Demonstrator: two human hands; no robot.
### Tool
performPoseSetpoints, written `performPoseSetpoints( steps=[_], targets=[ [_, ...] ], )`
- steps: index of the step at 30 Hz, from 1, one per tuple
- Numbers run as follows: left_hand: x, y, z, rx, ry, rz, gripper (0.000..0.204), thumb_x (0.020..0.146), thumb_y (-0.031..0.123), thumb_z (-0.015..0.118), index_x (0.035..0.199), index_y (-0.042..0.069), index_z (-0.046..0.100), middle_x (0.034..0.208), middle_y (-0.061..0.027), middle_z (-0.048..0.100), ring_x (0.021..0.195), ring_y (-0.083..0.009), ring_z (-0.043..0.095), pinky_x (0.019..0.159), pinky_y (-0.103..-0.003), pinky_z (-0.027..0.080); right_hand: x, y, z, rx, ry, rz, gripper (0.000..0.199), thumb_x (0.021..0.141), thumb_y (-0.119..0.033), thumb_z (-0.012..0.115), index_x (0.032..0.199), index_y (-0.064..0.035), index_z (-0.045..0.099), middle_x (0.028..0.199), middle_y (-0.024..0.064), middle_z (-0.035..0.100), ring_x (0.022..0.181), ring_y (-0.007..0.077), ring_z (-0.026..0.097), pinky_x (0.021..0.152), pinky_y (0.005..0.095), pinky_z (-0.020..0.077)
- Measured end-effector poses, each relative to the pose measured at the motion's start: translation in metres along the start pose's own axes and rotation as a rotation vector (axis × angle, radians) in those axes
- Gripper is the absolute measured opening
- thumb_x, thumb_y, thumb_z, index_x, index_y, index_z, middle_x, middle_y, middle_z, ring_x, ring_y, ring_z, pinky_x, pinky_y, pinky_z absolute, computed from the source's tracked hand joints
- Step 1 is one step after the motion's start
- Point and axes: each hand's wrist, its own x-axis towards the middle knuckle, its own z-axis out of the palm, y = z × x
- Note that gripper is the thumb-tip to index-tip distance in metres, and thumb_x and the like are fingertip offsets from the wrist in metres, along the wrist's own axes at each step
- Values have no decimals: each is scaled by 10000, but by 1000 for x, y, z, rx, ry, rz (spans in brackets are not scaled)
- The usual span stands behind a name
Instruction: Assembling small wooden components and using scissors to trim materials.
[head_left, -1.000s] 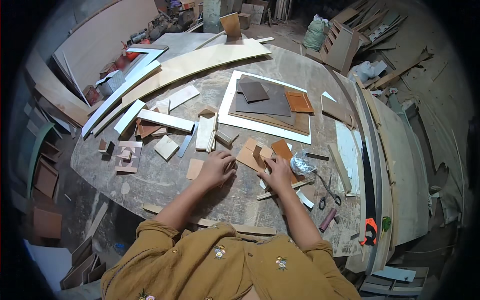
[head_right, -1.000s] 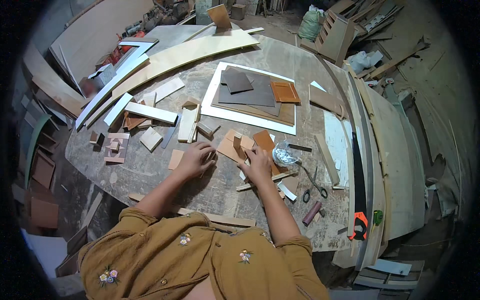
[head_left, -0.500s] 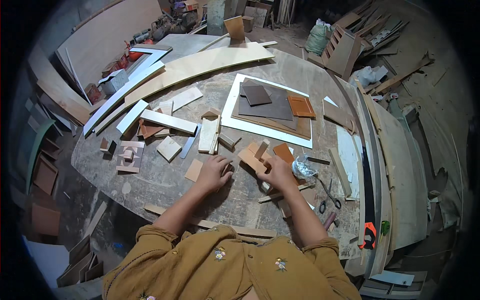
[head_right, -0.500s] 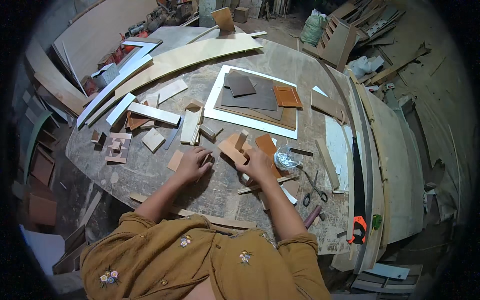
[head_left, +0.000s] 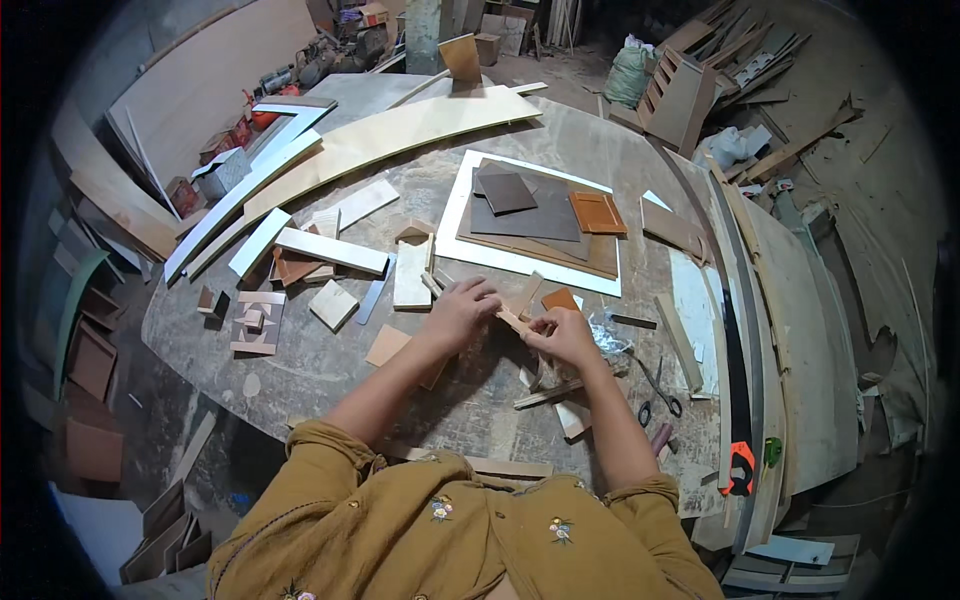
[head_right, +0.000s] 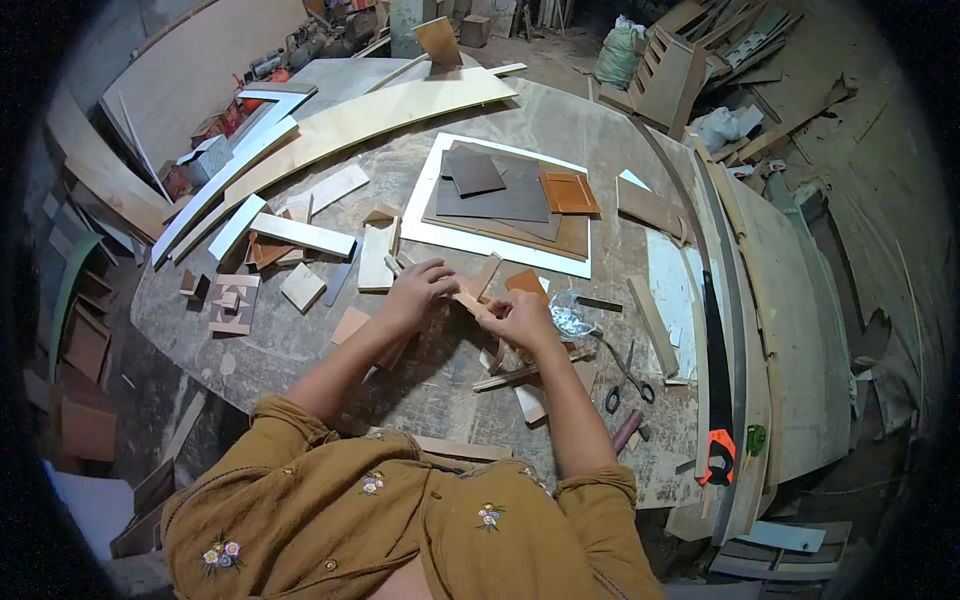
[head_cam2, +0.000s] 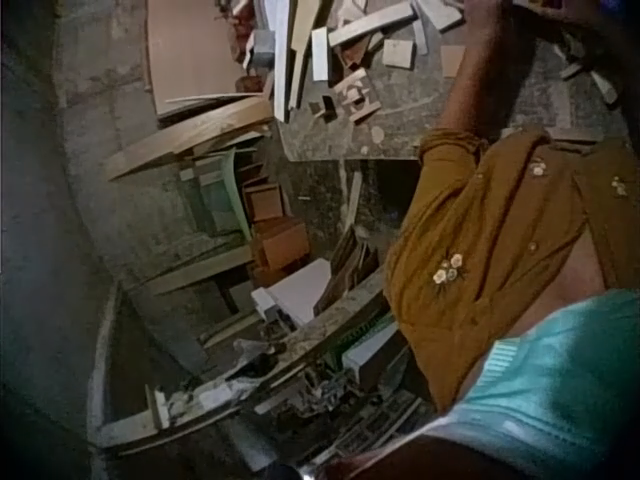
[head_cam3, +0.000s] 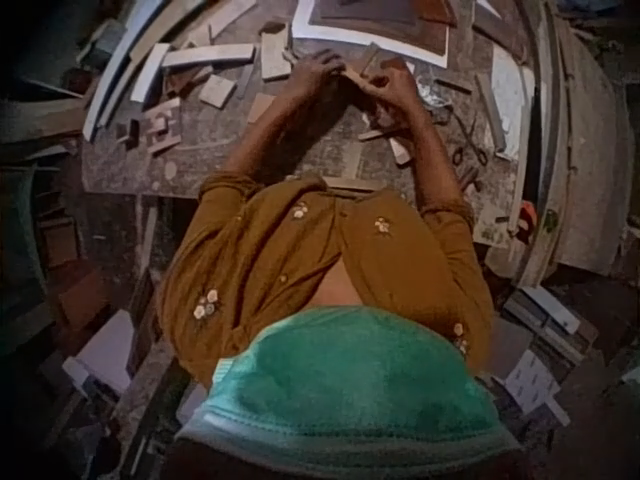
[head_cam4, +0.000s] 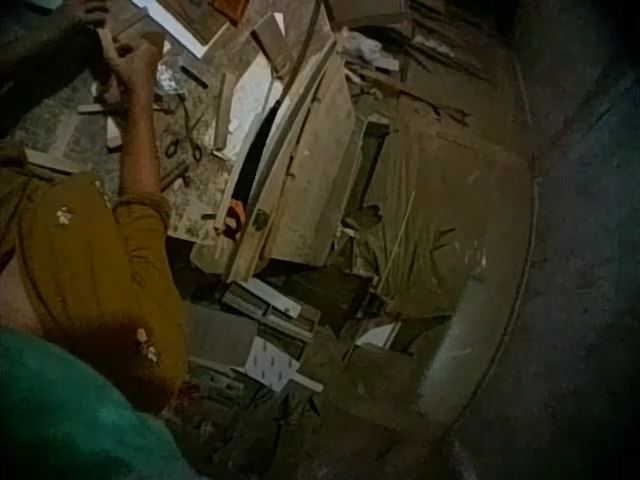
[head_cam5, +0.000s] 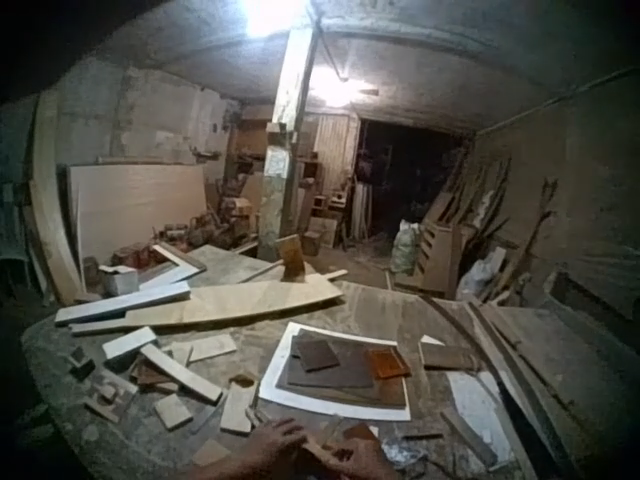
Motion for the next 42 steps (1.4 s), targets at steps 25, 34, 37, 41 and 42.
performPoseSetpoints(
  steps=[25, 34, 37, 41, 42],
  targets=[
    [13, -5, -11, -1356, -229, -945, 142, 817, 191, 662, 884, 70, 628, 699, 20, 614, 516, -46, 545, 551, -222, 509, -18, 13, -4, 792, 110, 187, 239, 856, -228, 635, 926, -1, 664, 678, -43, 547, 588, 44, 466, 532, 201, 380],
    [4, -13, 8, -1434, -196, -1057, 97, 826, 149, 642, 886, 93, 591, 742, 28, 608, 600, -66, 556, 644, -258, 509, -19, 23, 13, 826, 95, 233, 169, 840, -192, 652, 867, -26, 665, 626, -56, 512, 526, 41, 430, 495, 201, 361],
    [2, -14, 10, -1431, -246, -1027, 119, 811, 194, 653, 885, 125, 590, 750, 44, 566, 622, -58, 500, 581, -231, 419, -19, 29, 15, 815, 87, 239, 173, 844, -200, 647, 867, -30, 666, 621, -58, 512, 517, 37, 422, 486, 197, 357],
    [-7, -23, 23, -1466, -227, -1010, 120, 838, 150, 622, 930, 92, 571, 792, 24, 609, 638, -70, 563, 591, -211, 459, -18, 36, 20, 761, 87, 234, 201, 838, -209, 646, 883, -15, 671, 701, -42, 591, 551, 34, 469, 505, 211, 386],
    [-10, -28, 26, -1461, -232, -1010, 122, 840, 155, 620, 933, 95, 571, 807, 21, 613, 662, -72, 573, 610, -216, 467, -17, 35, 21, 780, 106, 233, 209, 835, -207, 650, 906, -11, 666, 700, -41, 589, 563, 37, 477, 517, 210, 397]
  ],
)
